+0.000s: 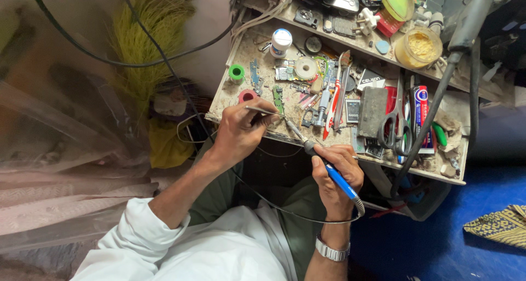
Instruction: The person sits on the floor and uses a soldering iron to work on a small green circuit board. They hold the board with tweezers in the left hand and apply the soldering iron with the right hand, occasionally dipping the iron into a container of flux or solder.
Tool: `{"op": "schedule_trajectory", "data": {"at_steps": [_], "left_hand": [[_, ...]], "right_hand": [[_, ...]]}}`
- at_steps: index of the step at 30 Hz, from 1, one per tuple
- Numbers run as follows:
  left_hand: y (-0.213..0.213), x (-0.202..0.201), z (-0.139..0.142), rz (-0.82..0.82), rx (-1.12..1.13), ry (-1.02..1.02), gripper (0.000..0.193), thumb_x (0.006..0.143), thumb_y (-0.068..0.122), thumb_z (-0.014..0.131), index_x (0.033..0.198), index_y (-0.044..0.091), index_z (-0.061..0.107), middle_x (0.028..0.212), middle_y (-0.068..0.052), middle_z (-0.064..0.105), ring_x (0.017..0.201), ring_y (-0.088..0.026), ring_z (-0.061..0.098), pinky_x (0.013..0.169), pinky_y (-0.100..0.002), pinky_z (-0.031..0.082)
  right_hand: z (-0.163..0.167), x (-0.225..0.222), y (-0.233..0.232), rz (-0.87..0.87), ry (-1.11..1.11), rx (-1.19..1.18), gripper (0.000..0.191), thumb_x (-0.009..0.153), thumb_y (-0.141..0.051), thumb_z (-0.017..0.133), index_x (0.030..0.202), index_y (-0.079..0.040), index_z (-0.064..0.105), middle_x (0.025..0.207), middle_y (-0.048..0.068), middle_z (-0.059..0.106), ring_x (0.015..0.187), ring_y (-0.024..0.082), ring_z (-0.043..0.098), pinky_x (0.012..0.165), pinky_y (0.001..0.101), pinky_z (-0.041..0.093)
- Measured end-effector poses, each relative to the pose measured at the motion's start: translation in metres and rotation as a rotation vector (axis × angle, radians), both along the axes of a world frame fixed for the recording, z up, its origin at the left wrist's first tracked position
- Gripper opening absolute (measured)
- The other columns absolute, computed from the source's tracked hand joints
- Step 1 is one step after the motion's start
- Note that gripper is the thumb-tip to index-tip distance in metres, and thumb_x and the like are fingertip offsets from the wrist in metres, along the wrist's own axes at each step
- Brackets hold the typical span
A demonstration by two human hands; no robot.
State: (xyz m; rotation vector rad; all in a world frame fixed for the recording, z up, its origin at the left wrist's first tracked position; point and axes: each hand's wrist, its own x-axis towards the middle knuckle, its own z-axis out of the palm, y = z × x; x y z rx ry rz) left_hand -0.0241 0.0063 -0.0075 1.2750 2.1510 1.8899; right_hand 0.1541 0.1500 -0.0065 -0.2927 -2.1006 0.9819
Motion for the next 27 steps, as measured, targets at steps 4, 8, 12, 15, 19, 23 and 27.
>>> {"op": "schedule_trajectory", "data": {"at_steps": [4,8,12,15,19,23,27], "left_hand": [[0.000,0.002,0.001,0.024,-0.003,-0.034,0.008,0.092,0.002,0.076,0.098,0.004,0.070,0.079,-0.002,0.070,0.064,-0.008,0.058,0.057,-0.027,0.046],[0.001,0.002,0.003,0.035,-0.013,-0.037,0.009,0.092,0.003,0.077,0.099,0.004,0.071,0.077,-0.002,0.069,0.062,-0.008,0.058,0.057,-0.027,0.046],[0.001,0.002,0.002,0.015,0.017,-0.020,0.009,0.093,0.004,0.076,0.100,0.005,0.070,0.081,-0.002,0.070,0.066,-0.007,0.059,0.058,-0.025,0.048],[0.002,0.002,0.001,0.036,-0.019,-0.062,0.009,0.091,0.003,0.078,0.097,0.004,0.071,0.074,-0.001,0.067,0.061,-0.008,0.054,0.056,-0.026,0.044],[0.003,0.002,0.001,0.008,0.014,-0.106,0.009,0.091,0.003,0.077,0.098,0.004,0.071,0.075,-0.001,0.067,0.063,-0.007,0.054,0.057,-0.025,0.044],[0.003,0.000,0.001,0.014,0.009,-0.083,0.009,0.092,0.004,0.077,0.098,0.004,0.071,0.076,-0.001,0.067,0.063,-0.007,0.055,0.057,-0.025,0.045],[0.002,0.000,0.001,0.013,-0.016,-0.067,0.009,0.091,0.004,0.077,0.098,0.004,0.072,0.075,-0.002,0.067,0.062,-0.008,0.054,0.056,-0.026,0.044]], "right_hand": [[0.000,-0.001,0.001,0.010,0.007,0.018,0.021,0.083,-0.001,0.075,0.104,0.001,0.075,0.087,0.008,0.067,0.089,0.020,0.063,0.093,0.0338,0.048],[0.001,0.000,-0.001,-0.018,-0.010,0.003,0.020,0.083,-0.001,0.075,0.103,0.001,0.075,0.087,0.008,0.067,0.090,0.020,0.063,0.086,0.0310,0.051],[0.000,-0.002,-0.001,-0.002,-0.004,-0.010,0.020,0.083,-0.001,0.074,0.103,0.001,0.075,0.087,0.008,0.067,0.090,0.021,0.063,0.086,0.0313,0.051],[0.000,0.001,0.003,0.001,-0.008,-0.020,0.020,0.083,-0.002,0.073,0.103,0.003,0.074,0.089,0.009,0.068,0.091,0.021,0.063,0.086,0.0318,0.051],[-0.002,0.013,0.006,0.014,0.086,-0.245,0.022,0.086,-0.004,0.067,0.105,0.006,0.072,0.096,0.011,0.067,0.095,0.020,0.062,0.091,0.0323,0.049],[-0.011,0.024,0.009,-0.039,0.205,-0.370,0.024,0.089,-0.006,0.066,0.107,0.008,0.071,0.102,0.011,0.066,0.098,0.020,0.061,0.093,0.0317,0.049],[-0.022,0.025,0.013,-0.036,0.409,-0.652,0.026,0.096,-0.015,0.067,0.108,0.007,0.071,0.103,0.012,0.070,0.093,0.021,0.067,0.090,0.0329,0.056]]}}
